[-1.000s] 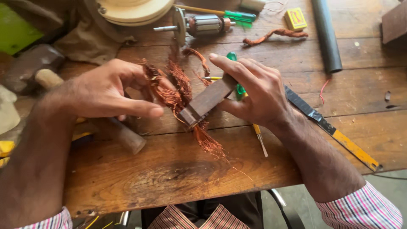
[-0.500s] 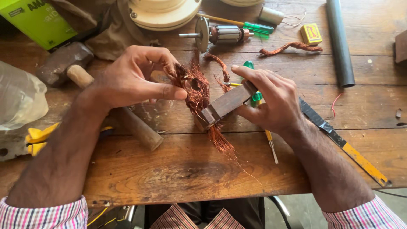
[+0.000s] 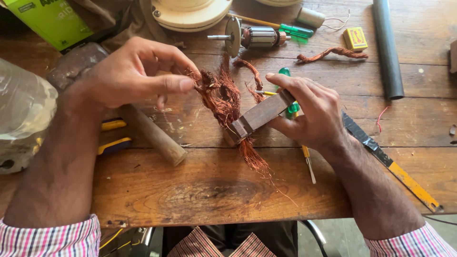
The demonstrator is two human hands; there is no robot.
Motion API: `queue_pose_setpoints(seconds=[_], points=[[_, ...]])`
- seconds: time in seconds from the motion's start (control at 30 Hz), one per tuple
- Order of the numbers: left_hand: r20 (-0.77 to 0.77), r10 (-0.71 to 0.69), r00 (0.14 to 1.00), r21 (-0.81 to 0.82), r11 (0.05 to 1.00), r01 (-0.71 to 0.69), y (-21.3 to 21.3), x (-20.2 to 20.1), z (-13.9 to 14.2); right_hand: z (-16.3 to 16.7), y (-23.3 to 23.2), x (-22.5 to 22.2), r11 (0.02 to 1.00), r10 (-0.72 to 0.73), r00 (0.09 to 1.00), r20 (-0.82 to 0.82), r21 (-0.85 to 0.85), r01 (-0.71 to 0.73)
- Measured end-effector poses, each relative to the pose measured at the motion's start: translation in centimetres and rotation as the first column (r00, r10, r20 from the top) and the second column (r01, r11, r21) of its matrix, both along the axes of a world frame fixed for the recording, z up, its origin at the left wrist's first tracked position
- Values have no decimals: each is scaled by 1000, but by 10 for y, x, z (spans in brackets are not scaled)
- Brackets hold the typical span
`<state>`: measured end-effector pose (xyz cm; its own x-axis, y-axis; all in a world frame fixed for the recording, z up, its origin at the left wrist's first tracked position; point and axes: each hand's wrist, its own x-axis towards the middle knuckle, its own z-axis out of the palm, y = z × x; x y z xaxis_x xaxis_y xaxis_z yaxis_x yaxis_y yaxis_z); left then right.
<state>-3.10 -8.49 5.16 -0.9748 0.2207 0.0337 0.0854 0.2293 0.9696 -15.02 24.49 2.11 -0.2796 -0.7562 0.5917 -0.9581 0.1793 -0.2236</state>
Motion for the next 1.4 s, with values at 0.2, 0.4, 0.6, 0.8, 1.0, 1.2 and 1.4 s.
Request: queue_pose_setpoints(seconds=[0.2, 0.4, 0.6, 0.8, 1.0, 1.2, 1.4], points=[[9, 112, 994, 47, 993, -112, -3, 1, -3, 0, 0, 1, 1000, -19, 1000, 17, 17, 19], [-78, 89, 993, 16, 996, -88, -5, 0, -3, -1, 0, 1, 1000, -4, 1000, -9, -10, 4], [-42, 68, 997, 63, 996, -65, 1, -3, -5, 1, -1, 1, 999, -27, 999, 23, 20, 27], [-97, 113, 989, 14, 994, -112, 7, -3, -6, 0, -1, 2, 1000, -15, 1000, 2, 1, 15], [-43, 139, 989, 30, 990, -138, 9, -3, -4, 1, -1, 1, 1000, -11, 1000, 6, 7, 11], [-117, 102, 988, 38, 994, -98, 10, -5, -9, 1, 0, 3, 1000, -24, 1000, 14, 18, 24], [-218, 42, 975, 46, 998, -32, 4, -6, -14, 1, 0, 1, 1000, -3, 1000, -11, 1, 3]])
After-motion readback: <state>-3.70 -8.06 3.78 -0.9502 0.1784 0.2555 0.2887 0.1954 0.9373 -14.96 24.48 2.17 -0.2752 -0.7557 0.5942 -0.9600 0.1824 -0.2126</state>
